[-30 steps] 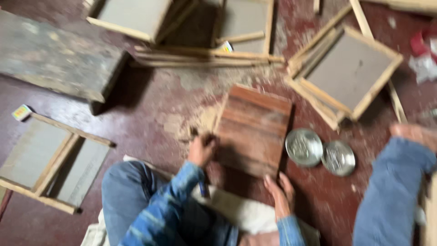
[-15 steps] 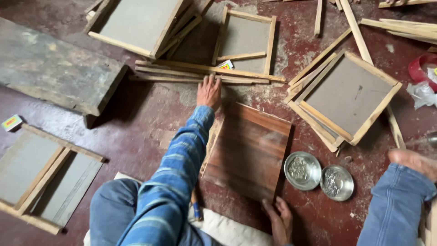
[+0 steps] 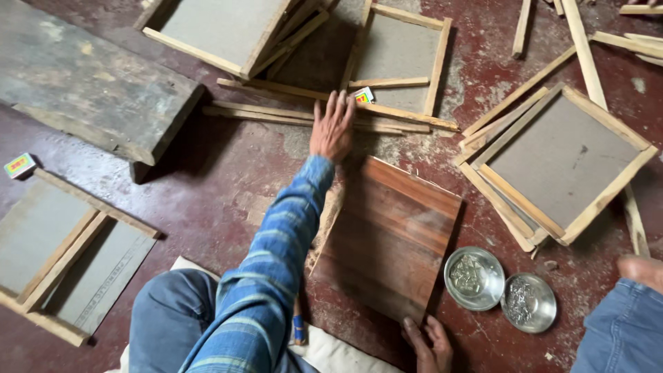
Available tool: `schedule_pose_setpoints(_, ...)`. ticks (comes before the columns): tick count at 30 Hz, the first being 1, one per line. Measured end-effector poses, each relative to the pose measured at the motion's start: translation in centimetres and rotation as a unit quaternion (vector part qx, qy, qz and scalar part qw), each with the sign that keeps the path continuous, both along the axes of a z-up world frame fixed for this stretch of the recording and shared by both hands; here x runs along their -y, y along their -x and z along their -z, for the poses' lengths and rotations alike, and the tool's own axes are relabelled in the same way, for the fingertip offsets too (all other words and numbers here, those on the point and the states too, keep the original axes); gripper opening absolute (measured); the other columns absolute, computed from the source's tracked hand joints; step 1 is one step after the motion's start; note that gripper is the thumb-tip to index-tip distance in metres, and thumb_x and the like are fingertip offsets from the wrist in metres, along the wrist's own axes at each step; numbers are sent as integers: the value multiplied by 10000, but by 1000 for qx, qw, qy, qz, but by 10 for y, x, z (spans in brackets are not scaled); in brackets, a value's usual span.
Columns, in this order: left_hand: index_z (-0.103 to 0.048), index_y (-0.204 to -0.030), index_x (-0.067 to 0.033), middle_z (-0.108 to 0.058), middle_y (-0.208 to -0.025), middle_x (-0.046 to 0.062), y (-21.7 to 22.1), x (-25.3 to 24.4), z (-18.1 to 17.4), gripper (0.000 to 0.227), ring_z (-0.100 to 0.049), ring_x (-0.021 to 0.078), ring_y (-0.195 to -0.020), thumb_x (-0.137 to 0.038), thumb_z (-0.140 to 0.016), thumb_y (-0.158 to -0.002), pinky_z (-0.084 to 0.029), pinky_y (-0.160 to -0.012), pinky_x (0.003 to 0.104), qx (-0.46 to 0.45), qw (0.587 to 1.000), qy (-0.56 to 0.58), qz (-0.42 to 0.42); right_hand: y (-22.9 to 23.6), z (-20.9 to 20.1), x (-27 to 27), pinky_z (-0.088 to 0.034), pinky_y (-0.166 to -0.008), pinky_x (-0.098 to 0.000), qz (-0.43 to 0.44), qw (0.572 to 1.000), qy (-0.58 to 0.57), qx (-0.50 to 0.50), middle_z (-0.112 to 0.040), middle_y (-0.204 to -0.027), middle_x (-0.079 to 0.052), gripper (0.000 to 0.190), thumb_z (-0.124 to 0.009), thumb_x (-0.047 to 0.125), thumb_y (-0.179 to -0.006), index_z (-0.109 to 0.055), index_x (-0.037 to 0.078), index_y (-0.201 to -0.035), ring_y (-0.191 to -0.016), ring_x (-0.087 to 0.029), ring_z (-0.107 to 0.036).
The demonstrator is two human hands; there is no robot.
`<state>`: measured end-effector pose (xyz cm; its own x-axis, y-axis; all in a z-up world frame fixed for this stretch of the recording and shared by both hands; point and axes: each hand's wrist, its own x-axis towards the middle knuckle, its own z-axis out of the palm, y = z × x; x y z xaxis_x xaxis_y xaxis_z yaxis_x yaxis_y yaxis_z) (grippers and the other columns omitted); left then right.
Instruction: The person assembles wooden frames by hammering nails into wooden boards and attaching thin wooden strips. They use a hammer and a hand saw to cut and secure the pieces, working on multiple frames on the floor.
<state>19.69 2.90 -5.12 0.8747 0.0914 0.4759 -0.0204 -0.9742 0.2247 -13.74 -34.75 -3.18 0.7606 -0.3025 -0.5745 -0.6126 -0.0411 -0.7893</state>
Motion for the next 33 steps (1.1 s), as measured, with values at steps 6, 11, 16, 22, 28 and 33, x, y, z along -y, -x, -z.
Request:
schedule_pose_setpoints(6, -462, -1493, -49, -479, -1531, 133, -8, -10, -6, 699, -404, 322, -1443, -221, -598, -830, -320, -1156, 645, -119, 993, 19, 20, -2, 9, 7, -591, -912, -392, -17, 1000, -12, 10, -726, -1166, -218, 470, -747, 74, -849, -627, -65, -1281, -1074, -273, -709)
schedule_pose_setpoints(11, -488, -1448, -91, -466, -1523, 111, 20, -13, 15, 633, -405, 332, -1415, -284, -636, -864, -301, -1149, 681, -119, 991, 34, 51, 8, 19, 11, -588, -883, -397, -31, 998, -22, 41, -727, -1158, -196, 453, -757, 89, -845, -639, -35, -1265, -1019, -253, -718)
schedule_pose_setpoints(16, -425, -1526, -132, -424, -1556, 140, 6, -21, 14, 807, -367, 352, -1432, -238, -649, -759, -300, -1086, 665, -19, 998, -56, 20, -1, 7, 3, -584, -913, -426, -11, 1000, -10, 10, -706, -1161, -210, 474, -766, 85, -849, -611, -39, -1280, -1050, -281, -704)
schedule_pose_setpoints(22, -474, -1423, -64, -485, -1414, 107, -9, -25, -10, 755, -416, 313, -1365, -274, -717, -740, -315, -1080, 700, -116, 992, 26, 40, -11, -15, -8, -586, -965, -474, 4, 998, 15, -57, -715, -1147, -249, 505, -775, 83, -846, -580, -58, -1290, -1086, -321, -718)
schedule_pose_setpoints(28, -549, -1289, -120, -527, -1216, 73, 2, -27, -34, 638, -472, 290, -1244, -199, -730, -682, -363, -1028, 687, -170, 983, 19, 64, -3, -18, -8, -593, -899, -421, -16, 1000, -1, -5, -751, -1127, -236, 462, -768, 97, -828, -656, -68, -1245, -1039, -295, -730)
schedule_pose_setpoints(33, -502, -1388, -115, -522, -1294, 67, 13, -31, -32, 743, -457, 269, -1278, -315, -792, -733, -318, -1066, 689, -170, 983, -10, 72, -1, -12, -7, -613, -835, -394, 0, 999, -24, 37, -740, -1109, -189, 495, -796, 96, -800, -618, -27, -1245, -983, -265, -742)
